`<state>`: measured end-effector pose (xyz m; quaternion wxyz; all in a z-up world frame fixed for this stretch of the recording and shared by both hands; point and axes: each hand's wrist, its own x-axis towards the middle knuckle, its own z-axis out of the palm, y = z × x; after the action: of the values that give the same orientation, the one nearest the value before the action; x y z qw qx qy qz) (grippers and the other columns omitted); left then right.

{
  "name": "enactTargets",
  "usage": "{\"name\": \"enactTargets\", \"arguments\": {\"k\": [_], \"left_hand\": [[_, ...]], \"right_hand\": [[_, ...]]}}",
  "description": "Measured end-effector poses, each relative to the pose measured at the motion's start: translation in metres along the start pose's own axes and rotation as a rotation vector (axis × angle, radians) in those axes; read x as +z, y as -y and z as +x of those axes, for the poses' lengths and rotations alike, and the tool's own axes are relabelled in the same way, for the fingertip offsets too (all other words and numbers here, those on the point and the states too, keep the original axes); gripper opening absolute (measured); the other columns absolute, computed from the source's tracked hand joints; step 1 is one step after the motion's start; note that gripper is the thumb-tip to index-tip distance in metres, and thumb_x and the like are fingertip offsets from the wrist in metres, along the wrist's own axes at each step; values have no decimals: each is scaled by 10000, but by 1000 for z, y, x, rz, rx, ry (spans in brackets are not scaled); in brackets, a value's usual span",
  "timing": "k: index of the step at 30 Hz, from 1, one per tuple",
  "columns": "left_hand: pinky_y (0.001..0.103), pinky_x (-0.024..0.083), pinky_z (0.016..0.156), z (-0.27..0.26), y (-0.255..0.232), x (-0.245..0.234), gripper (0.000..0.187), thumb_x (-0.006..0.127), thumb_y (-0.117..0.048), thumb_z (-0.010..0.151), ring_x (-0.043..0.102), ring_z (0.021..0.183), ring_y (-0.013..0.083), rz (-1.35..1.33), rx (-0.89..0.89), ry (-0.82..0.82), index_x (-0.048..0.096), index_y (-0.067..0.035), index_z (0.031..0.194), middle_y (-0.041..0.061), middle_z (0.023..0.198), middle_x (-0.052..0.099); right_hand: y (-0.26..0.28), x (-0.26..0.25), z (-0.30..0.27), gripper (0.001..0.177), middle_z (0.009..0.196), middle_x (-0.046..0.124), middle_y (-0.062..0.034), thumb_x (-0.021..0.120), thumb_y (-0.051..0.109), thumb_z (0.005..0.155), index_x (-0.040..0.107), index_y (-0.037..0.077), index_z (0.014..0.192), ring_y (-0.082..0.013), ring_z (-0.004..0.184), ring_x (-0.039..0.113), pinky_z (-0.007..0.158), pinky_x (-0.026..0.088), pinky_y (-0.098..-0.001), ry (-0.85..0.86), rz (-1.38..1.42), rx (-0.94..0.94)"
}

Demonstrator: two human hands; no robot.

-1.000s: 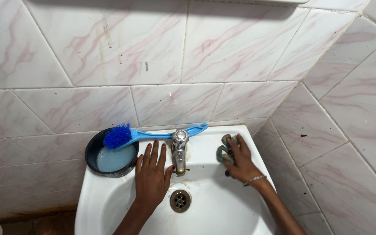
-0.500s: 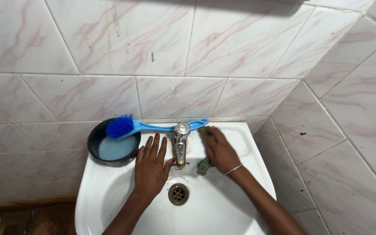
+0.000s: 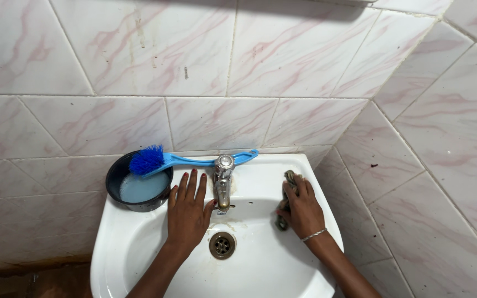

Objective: The person scrubs a white bathroom sink with a cloth, repeatedly wiping the basin and faucet area. A black bowl containing soapy water and a blue scrub brush are placed on the sink edge.

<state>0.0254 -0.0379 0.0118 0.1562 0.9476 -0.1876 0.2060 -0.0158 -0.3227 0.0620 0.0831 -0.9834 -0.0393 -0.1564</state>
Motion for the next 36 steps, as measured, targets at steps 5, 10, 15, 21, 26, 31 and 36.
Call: {"name": "enactTargets", "arguments": {"k": [5, 10, 15, 21, 26, 31, 36], "left_hand": [[551, 250, 1157, -1, 2, 0, 649, 533, -404, 974, 290, 1480, 365, -18, -2, 17, 424, -30, 1493, 212, 1575, 363], [551, 248, 1153, -1, 1, -2, 651, 542, -403, 966, 283, 1480, 367, -29, -5, 25, 420, -35, 1489, 207, 1579, 354], [550, 253, 1145, 1, 2, -1, 650, 549, -394, 975, 290, 1470, 366, -42, 13, -12, 418, -30, 1497, 211, 1573, 361], [545, 263, 1140, 0, 4, 1, 655, 554, -403, 958, 294, 1478, 364, -28, -3, 29, 425, -41, 1488, 199, 1578, 367], [541, 278, 1139, 0, 6, 0, 656, 551, -419, 967, 318, 1469, 366, -39, 14, 3, 437, -40, 1490, 206, 1566, 385], [538, 275, 1149, -1, 8, 1, 656, 545, -420, 980, 313, 1476, 367, -63, 14, -4, 429, -36, 1498, 209, 1572, 382], [545, 268, 1140, 2, 6, -1, 667, 547, -420, 968, 294, 1472, 368, -68, -2, 32, 419, -42, 1503, 210, 1581, 361]], "right_hand": [[-25, -21, 11, 410, 1362, 640, -103, 773, 36, 797, 717, 79, 1202, -306, 980, 736, 837, 622, -379, 84, 289, 22], [-40, -21, 37, 456, 1406, 594, -149, 702, -1, 793, 706, 88, 1241, -312, 956, 715, 814, 602, -379, -101, 379, 62], [0, 23, 41, 602, 1350, 480, -292, 863, 312, 755, 665, 4, 1233, -448, 1218, 493, 1024, 440, -495, -131, 177, 2], [37, 58, 53, 434, 1361, 610, -181, 598, 228, 976, 613, 26, 1360, -387, 1357, 506, 1167, 322, -518, -30, 244, -216], [10, 44, 53, 385, 1351, 659, -156, 587, 232, 969, 673, 63, 1305, -347, 1229, 594, 1068, 271, -584, -90, 273, -160], [-22, 19, 31, 325, 1414, 642, -89, 591, 312, 976, 710, 98, 1190, -297, 1244, 626, 1105, 484, -440, 26, 232, 162], [-8, 3, -8, 850, 1486, 399, -312, 719, 519, 786, 486, 18, 1431, -571, 1378, 346, 1077, 321, -596, -35, -45, 56]]}}
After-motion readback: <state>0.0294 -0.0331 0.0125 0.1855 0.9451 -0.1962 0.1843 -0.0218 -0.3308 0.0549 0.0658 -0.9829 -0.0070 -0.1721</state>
